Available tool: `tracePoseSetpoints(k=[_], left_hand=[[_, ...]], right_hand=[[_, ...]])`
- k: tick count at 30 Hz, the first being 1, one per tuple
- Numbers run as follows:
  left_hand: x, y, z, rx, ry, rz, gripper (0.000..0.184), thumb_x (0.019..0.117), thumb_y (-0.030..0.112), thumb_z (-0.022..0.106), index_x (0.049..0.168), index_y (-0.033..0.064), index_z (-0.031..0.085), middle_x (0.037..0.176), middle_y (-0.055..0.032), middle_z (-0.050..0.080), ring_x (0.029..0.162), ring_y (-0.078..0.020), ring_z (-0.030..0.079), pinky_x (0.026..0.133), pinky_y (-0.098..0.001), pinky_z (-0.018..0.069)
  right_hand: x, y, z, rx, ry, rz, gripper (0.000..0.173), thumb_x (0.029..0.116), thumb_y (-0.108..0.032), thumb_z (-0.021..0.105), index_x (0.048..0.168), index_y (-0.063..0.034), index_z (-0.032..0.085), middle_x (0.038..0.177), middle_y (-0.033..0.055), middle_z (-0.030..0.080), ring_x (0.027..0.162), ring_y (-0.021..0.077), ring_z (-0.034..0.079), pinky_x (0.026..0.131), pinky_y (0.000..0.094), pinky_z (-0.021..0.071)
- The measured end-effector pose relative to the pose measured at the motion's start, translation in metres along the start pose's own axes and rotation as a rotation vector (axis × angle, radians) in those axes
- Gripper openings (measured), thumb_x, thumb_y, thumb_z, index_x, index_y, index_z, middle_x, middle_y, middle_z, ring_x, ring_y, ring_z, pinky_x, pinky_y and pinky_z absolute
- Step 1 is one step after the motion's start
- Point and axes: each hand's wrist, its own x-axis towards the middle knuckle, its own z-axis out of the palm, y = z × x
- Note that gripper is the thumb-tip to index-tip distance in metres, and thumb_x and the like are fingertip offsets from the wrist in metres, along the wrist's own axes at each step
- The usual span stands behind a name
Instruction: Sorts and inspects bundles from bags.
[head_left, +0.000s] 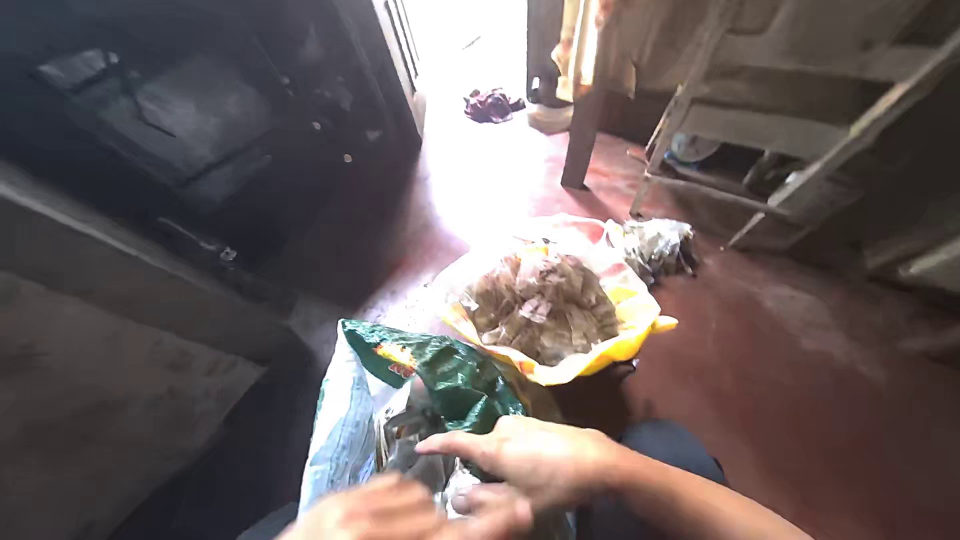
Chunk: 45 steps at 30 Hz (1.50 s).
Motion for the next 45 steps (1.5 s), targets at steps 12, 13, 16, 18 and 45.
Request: tracePoseSetpoints(k=[12,13,16,18,45], left_hand=[[0.088,-0.151,0.020,0.263,0.519,-0.342,0.038,0.1063,0.047,0.046,0.119,0.0268,0.076,0.157,-0.0168,0.045,0.140,-0.0365,0.048,0.105,-0.0507,0.0477],[0.087,-0.149,0.018,0.246,0.430,-0.432,0.039,0.1058,0.049,0.046,0.122,0.0283,0.075,0.161,-0.0157,0.041,0.141,-0.0370,0.046,0.104,-0.0516,0.0474],[0.089,-0.153,0.008,0.178,0.088,-0.698,0.037,0.1074,0.040,0.049,0.141,0.0308,0.063,0.166,-0.0147,0.031,0.137,-0.0396,0.049,0.099,-0.0551,0.0474],[0.090,-0.162,0.008,0.139,0.062,-0.692,0.039,0.1091,0.030,0.046,0.146,0.0283,0.058,0.157,-0.0144,0.046,0.129,-0.0348,0.059,0.101,-0.0537,0.0494],[0.114,-0.153,0.016,0.213,0.324,-0.611,0.050,0.1012,0.002,0.050,0.151,0.0088,0.049,0.142,-0.0197,0.055,0.109,-0.0383,0.065,0.083,-0.0508,0.0557]], right_hand=[[0.034,0.049,-0.081,0.046,0.170,0.263,0.038,0.1051,-0.026,0.054,0.136,-0.0054,0.059,0.116,0.0135,0.067,0.098,0.0173,0.066,0.087,0.0379,0.0551],[0.044,0.044,-0.058,-0.033,0.103,0.239,0.041,0.1026,-0.029,0.059,0.138,-0.0087,0.063,0.124,0.0206,0.064,0.107,0.0283,0.064,0.092,0.0487,0.0515],[0.055,0.043,-0.039,-0.139,-0.067,0.204,0.046,0.1033,-0.041,0.056,0.138,-0.0110,0.064,0.132,0.0291,0.057,0.116,0.0411,0.060,0.095,0.0598,0.0485],[0.049,0.051,-0.066,0.013,-0.057,0.197,0.038,0.1054,-0.028,0.054,0.129,-0.0003,0.066,0.116,0.0209,0.066,0.102,0.0274,0.066,0.089,0.0472,0.0540],[0.040,0.140,-0.162,-0.548,0.496,0.901,0.028,0.1055,-0.013,0.052,0.120,0.0047,0.068,0.117,0.0293,0.068,0.114,0.0457,0.064,0.098,0.0640,0.0468]])
